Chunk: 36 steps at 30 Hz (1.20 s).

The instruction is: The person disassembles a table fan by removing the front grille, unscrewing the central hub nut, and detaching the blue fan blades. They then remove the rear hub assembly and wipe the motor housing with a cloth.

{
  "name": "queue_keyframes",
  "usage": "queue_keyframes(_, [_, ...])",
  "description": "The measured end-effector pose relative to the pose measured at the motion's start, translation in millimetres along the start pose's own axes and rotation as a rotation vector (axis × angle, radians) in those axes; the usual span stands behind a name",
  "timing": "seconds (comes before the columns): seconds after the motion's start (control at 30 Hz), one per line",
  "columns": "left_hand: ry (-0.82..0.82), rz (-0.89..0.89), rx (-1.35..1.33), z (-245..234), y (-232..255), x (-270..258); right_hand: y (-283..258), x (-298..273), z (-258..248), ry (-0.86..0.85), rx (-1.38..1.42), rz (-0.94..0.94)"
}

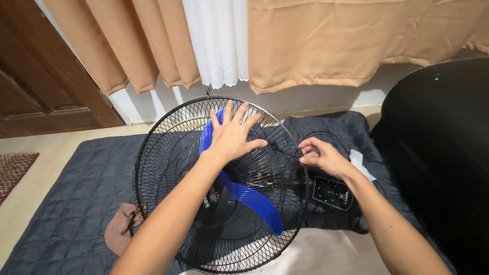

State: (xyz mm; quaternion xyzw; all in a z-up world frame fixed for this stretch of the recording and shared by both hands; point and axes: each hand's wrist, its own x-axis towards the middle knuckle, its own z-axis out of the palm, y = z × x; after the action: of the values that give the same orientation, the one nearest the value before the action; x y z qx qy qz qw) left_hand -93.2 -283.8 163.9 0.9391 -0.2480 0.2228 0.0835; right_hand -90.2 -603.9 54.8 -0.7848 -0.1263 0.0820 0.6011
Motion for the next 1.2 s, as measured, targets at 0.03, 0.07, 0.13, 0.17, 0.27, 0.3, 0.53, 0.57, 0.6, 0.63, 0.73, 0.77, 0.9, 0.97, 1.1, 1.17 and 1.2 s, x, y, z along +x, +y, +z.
queue_keyframes(0.03, [-0.004, -0.005, 0.004, -2, 1, -1, 0, 1, 0, -0.030, 0.053, 0.007])
queue_keyframes(0.07, [-0.008, -0.010, 0.008, -4, 1, -2, 0, 3, -1, -0.059, 0.106, 0.014])
queue_keyframes(0.13, [-0.008, -0.017, 0.009, -7, 3, -4, -1, 2, -2, -0.104, 0.172, 0.043])
queue_keyframes(0.17, [-0.004, -0.018, 0.007, -8, 5, -6, -2, 0, -3, -0.120, 0.186, 0.064])
queue_keyframes(0.27, [0.019, -0.007, 0.025, -6, 8, -6, -4, 1, -3, -0.148, 0.138, 0.026])
queue_keyframes(0.3, [0.028, 0.000, 0.034, -3, 10, -6, -4, 0, -2, -0.154, 0.107, -0.004])
queue_keyframes(0.53, [0.090, 0.298, 0.075, 32, 45, 35, -2, -10, 12, 0.001, -0.022, -0.105])
queue_keyframes(0.57, [0.041, 0.330, 0.090, 37, 54, 44, -2, -11, 16, 0.057, -0.116, -0.151])
queue_keyframes(0.6, [-0.006, 0.361, 0.106, 40, 60, 50, -4, -12, 19, 0.113, -0.210, -0.199])
queue_keyframes(0.63, [-0.135, 0.329, 0.118, 41, 64, 53, -7, -13, 21, 0.149, -0.263, -0.197])
queue_keyframes(0.73, [-0.364, 0.262, 0.131, 40, 71, 58, -17, -17, 26, 0.235, -0.330, -0.173])
queue_keyframes(0.77, [-0.335, 0.261, 0.120, 38, 71, 59, -19, -19, 27, 0.250, -0.290, -0.155])
queue_keyframes(0.9, [-0.323, 0.218, 0.102, 31, 73, 57, -28, -23, 34, 0.274, -0.287, -0.097])
queue_keyframes(0.97, [-0.315, 0.222, 0.099, 29, 78, 62, -30, -25, 33, 0.275, -0.298, -0.095])
queue_keyframes(1.1, [-0.402, 0.269, 0.151, 28, 82, 68, -31, -30, 35, 0.279, -0.317, -0.122])
queue_keyframes(1.17, [-0.399, 0.286, 0.100, 30, 83, 70, -31, -33, 37, 0.276, -0.297, -0.130])
queue_keyframes(1.2, [-0.399, 0.296, 0.074, 33, 84, 71, -29, -35, 37, 0.275, -0.287, -0.132])
